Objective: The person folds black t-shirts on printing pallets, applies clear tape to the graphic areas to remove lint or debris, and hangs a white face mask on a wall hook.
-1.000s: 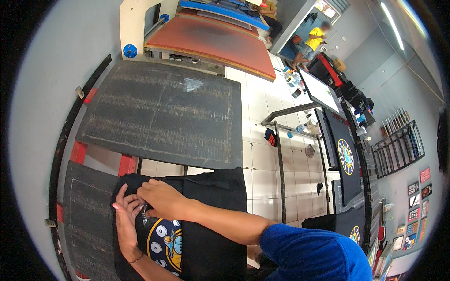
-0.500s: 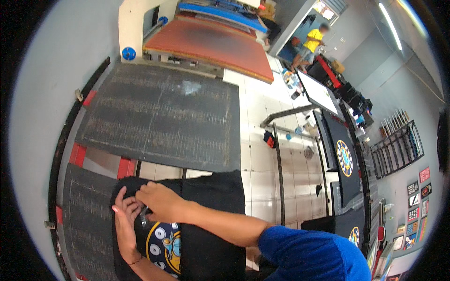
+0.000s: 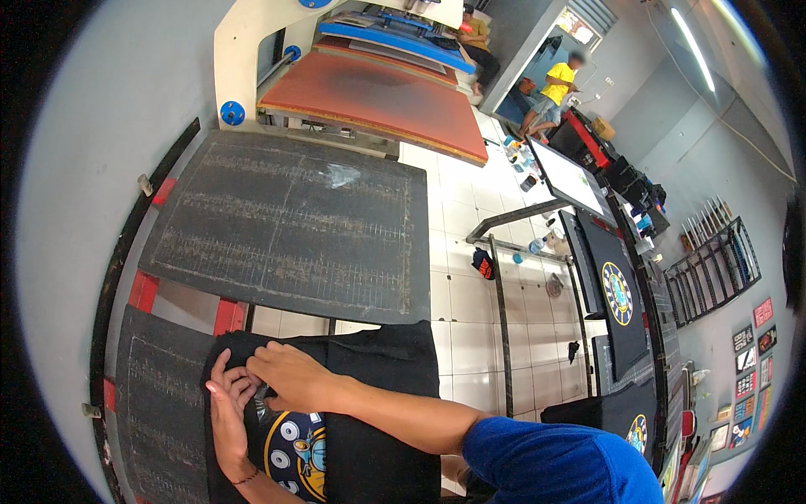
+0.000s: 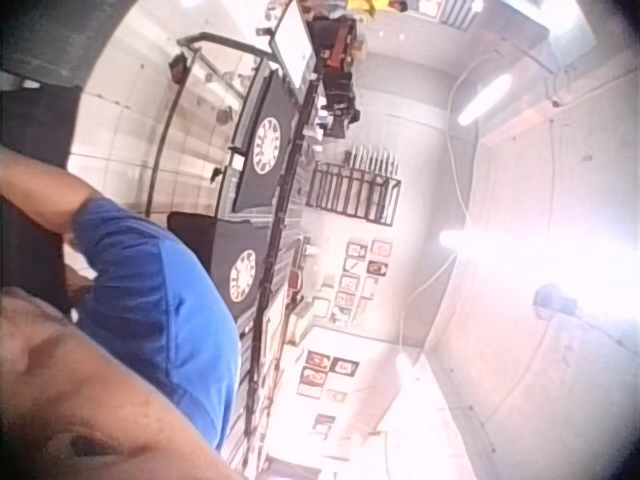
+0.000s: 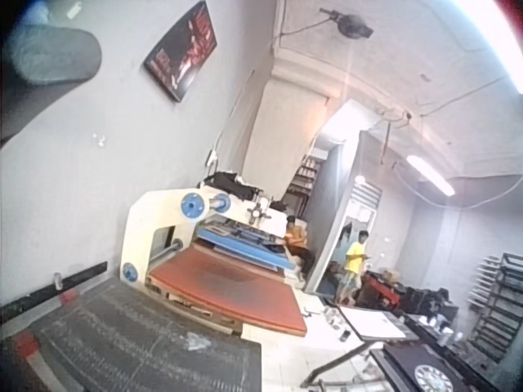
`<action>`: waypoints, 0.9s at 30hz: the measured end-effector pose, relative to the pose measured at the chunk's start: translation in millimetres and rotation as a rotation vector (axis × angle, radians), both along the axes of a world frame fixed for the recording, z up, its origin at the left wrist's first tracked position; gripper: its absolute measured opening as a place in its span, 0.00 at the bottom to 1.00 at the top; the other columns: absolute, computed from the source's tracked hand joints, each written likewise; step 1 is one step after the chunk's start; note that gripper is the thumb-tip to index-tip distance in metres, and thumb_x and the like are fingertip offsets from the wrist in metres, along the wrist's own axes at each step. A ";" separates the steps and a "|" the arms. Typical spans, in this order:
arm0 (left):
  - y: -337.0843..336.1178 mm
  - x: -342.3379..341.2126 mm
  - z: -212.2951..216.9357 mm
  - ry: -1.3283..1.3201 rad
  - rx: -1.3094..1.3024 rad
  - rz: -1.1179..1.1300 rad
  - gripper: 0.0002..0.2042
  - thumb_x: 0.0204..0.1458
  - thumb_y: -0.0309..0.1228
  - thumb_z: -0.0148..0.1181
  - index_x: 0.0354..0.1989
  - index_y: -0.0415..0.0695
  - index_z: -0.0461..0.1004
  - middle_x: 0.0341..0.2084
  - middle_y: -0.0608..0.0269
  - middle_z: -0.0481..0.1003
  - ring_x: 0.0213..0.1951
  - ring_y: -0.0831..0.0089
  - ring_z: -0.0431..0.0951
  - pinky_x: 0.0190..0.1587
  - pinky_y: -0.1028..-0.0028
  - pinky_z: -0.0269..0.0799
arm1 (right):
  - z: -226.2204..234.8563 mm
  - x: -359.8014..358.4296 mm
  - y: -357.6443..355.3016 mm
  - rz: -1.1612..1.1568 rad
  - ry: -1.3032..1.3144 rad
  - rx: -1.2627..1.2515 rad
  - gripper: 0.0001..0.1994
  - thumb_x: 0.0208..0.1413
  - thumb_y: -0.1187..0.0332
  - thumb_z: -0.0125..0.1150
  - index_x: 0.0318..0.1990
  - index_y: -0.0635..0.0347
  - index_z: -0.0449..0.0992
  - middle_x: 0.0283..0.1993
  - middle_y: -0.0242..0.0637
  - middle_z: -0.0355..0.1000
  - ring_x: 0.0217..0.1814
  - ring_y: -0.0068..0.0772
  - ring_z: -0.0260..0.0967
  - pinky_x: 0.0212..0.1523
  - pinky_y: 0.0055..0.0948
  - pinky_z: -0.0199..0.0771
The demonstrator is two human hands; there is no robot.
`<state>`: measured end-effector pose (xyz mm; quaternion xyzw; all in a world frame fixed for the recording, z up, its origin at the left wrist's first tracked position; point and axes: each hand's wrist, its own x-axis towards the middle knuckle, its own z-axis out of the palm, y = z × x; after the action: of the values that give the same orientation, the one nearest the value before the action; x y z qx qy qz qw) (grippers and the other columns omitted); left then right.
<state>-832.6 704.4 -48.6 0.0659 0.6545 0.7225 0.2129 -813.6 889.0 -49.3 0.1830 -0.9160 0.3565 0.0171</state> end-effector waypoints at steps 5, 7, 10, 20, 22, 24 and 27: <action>-0.1 -0.1 -0.5 -0.001 -0.001 0.002 0.47 0.61 0.72 0.29 0.74 0.41 0.53 0.48 0.53 0.70 0.51 0.63 0.74 0.62 0.62 0.66 | -0.8 0.1 -0.7 -0.003 -0.004 0.010 0.21 0.41 0.67 0.76 0.41 0.59 0.71 0.43 0.40 0.67 0.49 0.46 0.64 0.49 0.41 0.66; -1.0 0.1 0.0 0.001 -0.006 0.006 0.47 0.61 0.72 0.29 0.74 0.41 0.53 0.49 0.53 0.70 0.51 0.63 0.74 0.62 0.62 0.66 | -0.1 -0.5 -1.4 -0.003 -0.004 0.011 0.21 0.41 0.67 0.76 0.41 0.59 0.71 0.43 0.40 0.67 0.49 0.46 0.64 0.49 0.41 0.66; -1.0 -0.9 -0.5 0.003 -0.012 -0.004 0.48 0.61 0.72 0.29 0.74 0.40 0.53 0.49 0.52 0.70 0.51 0.63 0.74 0.62 0.62 0.66 | 1.2 -0.7 -0.8 -0.004 -0.007 0.013 0.21 0.41 0.68 0.76 0.40 0.59 0.70 0.42 0.40 0.67 0.49 0.46 0.64 0.49 0.41 0.66; 0.3 -0.4 1.7 0.002 -0.032 -0.001 0.48 0.61 0.72 0.28 0.74 0.40 0.53 0.48 0.52 0.70 0.52 0.63 0.74 0.63 0.60 0.65 | 6.4 -0.3 0.1 -0.004 -0.013 -0.009 0.20 0.40 0.69 0.76 0.40 0.58 0.71 0.41 0.40 0.67 0.48 0.47 0.65 0.48 0.41 0.67; 0.4 -0.4 1.8 0.003 -0.038 0.001 0.48 0.61 0.72 0.28 0.74 0.40 0.53 0.48 0.52 0.71 0.52 0.63 0.74 0.63 0.60 0.66 | 6.0 -0.2 0.0 -0.004 -0.010 -0.006 0.20 0.40 0.69 0.76 0.40 0.58 0.71 0.41 0.40 0.67 0.48 0.47 0.65 0.48 0.41 0.67; 0.6 -0.2 0.7 0.008 -0.035 0.003 0.48 0.60 0.73 0.28 0.74 0.40 0.53 0.48 0.52 0.71 0.52 0.63 0.74 0.62 0.60 0.66 | 4.9 -0.3 0.1 -0.002 0.001 -0.004 0.20 0.40 0.68 0.76 0.40 0.59 0.71 0.41 0.41 0.67 0.48 0.47 0.65 0.48 0.42 0.67; 0.9 0.5 1.0 0.012 -0.043 0.004 0.48 0.60 0.73 0.28 0.74 0.41 0.54 0.49 0.52 0.71 0.51 0.63 0.74 0.62 0.61 0.66 | 5.0 -0.7 0.4 -0.003 -0.026 0.005 0.20 0.41 0.68 0.76 0.40 0.59 0.71 0.41 0.41 0.67 0.48 0.47 0.65 0.48 0.42 0.67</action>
<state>-832.1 705.3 -47.6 0.0642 0.6712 0.7084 0.2088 -814.3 889.4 -44.3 0.1769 -0.9173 0.3567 0.0052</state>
